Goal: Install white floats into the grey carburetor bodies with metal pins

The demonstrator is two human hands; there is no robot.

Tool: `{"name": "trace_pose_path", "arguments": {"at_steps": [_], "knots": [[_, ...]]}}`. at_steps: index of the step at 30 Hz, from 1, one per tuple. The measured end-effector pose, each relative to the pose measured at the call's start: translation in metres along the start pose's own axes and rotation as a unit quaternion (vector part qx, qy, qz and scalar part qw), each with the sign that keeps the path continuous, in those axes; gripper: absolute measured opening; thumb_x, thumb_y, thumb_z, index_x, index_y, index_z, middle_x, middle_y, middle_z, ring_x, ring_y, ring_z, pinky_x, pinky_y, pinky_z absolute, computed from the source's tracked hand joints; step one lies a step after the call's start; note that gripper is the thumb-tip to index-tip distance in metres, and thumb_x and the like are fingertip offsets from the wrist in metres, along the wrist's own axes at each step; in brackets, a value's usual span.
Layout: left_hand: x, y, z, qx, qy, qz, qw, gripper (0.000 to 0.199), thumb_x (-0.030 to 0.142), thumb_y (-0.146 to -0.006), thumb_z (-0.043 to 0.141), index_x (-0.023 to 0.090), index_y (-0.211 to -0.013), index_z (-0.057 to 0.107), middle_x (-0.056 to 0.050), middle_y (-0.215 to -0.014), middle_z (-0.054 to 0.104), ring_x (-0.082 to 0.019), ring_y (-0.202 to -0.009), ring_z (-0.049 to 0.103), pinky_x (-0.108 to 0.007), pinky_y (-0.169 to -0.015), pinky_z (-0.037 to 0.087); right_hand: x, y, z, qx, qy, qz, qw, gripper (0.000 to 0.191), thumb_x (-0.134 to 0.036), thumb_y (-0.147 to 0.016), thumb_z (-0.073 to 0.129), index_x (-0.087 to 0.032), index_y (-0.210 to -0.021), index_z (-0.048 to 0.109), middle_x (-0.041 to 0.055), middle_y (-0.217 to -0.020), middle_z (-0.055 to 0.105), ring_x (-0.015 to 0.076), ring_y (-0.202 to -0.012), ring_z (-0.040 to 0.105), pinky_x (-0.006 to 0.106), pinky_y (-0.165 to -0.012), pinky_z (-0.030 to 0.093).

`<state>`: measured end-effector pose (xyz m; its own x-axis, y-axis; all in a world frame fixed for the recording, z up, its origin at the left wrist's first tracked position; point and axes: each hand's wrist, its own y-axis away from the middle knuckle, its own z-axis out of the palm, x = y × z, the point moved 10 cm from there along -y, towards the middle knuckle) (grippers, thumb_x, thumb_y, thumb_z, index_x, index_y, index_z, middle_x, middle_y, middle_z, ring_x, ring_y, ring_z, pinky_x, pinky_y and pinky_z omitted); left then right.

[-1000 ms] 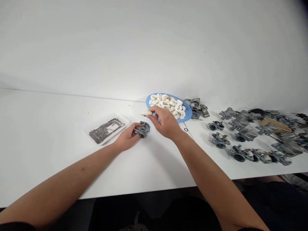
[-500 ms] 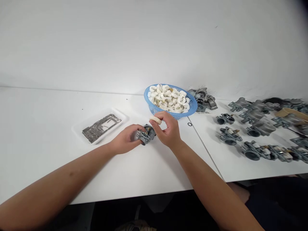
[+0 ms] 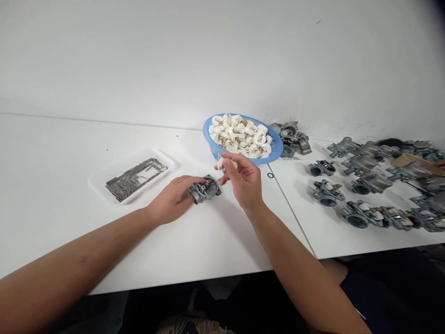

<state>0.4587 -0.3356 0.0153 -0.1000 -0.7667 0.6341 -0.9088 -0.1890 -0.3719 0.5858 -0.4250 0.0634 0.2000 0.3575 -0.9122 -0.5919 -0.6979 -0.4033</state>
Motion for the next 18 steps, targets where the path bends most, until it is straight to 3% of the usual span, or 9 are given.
{"name": "trace_pose_path", "arguments": {"at_steps": [2, 5, 7, 12, 15, 18], "knots": [[-0.008, 0.002, -0.001, 0.014, 0.016, -0.032, 0.999, 0.04, 0.022, -0.093, 0.053, 0.026, -0.133, 0.058, -0.003, -0.128, 0.066, -0.022, -0.116, 0.062, -0.036, -0.102, 0.048, -0.001, 0.0, 0.002, -0.009, -0.027, -0.009, 1.0, 0.033, -0.047, -0.089, 0.073, -0.021, -0.109, 0.068, 0.0011, -0.083, 0.067, 0.0184, -0.09, 0.071, 0.032, -0.077, 0.063], [-0.016, 0.005, -0.004, 0.03, 0.007, -0.066, 0.997, 0.04, 0.025, -0.091, 0.057, 0.029, -0.131, 0.061, -0.002, -0.125, 0.068, -0.024, -0.115, 0.062, -0.038, -0.101, 0.049, 0.002, 0.003, 0.011, -0.067, -0.012, -0.007, 0.998, 0.035, -0.042, -0.092, 0.073, -0.022, -0.12, 0.066, 0.0036, -0.103, 0.072, 0.0212, -0.11, 0.069, 0.039, -0.103, 0.056], [-0.015, 0.006, -0.004, 0.034, -0.002, -0.061, 0.998, 0.04, 0.024, -0.09, 0.058, 0.028, -0.13, 0.062, -0.002, -0.121, 0.069, -0.024, -0.113, 0.062, -0.039, -0.1, 0.049, 0.008, 0.006, 0.017, -0.103, 0.028, 0.002, 0.994, 0.038, -0.041, -0.093, 0.072, -0.023, -0.125, 0.064, 0.0054, -0.114, 0.071, 0.0225, -0.116, 0.066, 0.04, -0.105, 0.054], [-0.002, 0.005, -0.008, 0.045, -0.035, -0.019, 0.998, 0.04, 0.017, -0.086, 0.059, 0.027, -0.125, 0.063, -0.002, -0.112, 0.071, -0.023, -0.108, 0.06, -0.04, -0.097, 0.047, 0.018, 0.01, 0.021, -0.148, 0.113, 0.016, 0.982, 0.04, -0.043, -0.094, 0.069, -0.023, -0.129, 0.062, 0.007, -0.117, 0.07, 0.0239, -0.118, 0.065, 0.042, -0.104, 0.053], [0.002, 0.005, -0.012, 0.056, -0.047, -0.013, 0.997, 0.039, 0.017, -0.084, 0.061, 0.024, -0.122, 0.063, -0.003, -0.108, 0.071, -0.023, -0.105, 0.06, -0.041, -0.096, 0.046, 0.025, 0.012, 0.025, -0.18, 0.098, 0.049, 0.978, 0.035, -0.044, -0.094, 0.068, -0.023, -0.122, 0.062, 0.0074, -0.124, 0.068, 0.0233, -0.117, 0.065, 0.042, -0.105, 0.052], [0.005, 0.004, -0.011, 0.039, -0.051, -0.002, 0.998, 0.043, 0.017, -0.082, 0.062, 0.024, -0.125, 0.062, -0.003, -0.109, 0.07, -0.023, -0.105, 0.06, -0.04, -0.096, 0.046, 0.022, 0.012, 0.026, -0.189, 0.092, 0.035, 0.977, 0.031, -0.044, -0.093, 0.07, -0.022, -0.114, 0.065, 0.0069, -0.123, 0.068, 0.0224, -0.117, 0.065, 0.042, -0.109, 0.048]]}}
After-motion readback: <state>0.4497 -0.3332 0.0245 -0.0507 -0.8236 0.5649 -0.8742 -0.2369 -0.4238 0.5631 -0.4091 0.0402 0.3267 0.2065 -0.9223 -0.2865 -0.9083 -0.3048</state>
